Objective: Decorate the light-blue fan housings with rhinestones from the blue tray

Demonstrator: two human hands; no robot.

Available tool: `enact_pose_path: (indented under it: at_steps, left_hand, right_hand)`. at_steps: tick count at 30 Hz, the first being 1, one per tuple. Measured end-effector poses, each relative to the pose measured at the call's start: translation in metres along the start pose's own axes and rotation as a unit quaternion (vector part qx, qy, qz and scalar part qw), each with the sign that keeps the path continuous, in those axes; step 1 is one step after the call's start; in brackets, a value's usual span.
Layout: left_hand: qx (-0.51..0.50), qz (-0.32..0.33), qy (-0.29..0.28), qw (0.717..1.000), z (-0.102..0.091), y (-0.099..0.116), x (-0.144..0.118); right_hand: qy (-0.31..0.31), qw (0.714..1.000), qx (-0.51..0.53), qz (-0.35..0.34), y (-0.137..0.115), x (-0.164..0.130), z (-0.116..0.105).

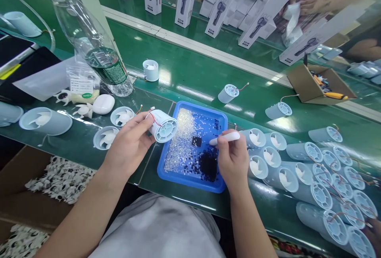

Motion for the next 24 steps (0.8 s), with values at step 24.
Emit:
enact_pose_path:
  at_steps: [24]
  left_hand:
    - [-0.014, -0.043, -0.016, 0.999, 0.013, -0.010, -0.011]
  right_hand:
    - [0.068, 0.989, 0.124, -0.050, -0.051, 0.003, -0.006]
Point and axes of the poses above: each hand's wrist, its own x-axis towards the middle knuckle, its own z-axis out of the palm, y = z × x, the point moved 7 cm from there along x, towards the middle knuckle, and after that the axes turned 6 degrees about -z, right-handed, at the moved point
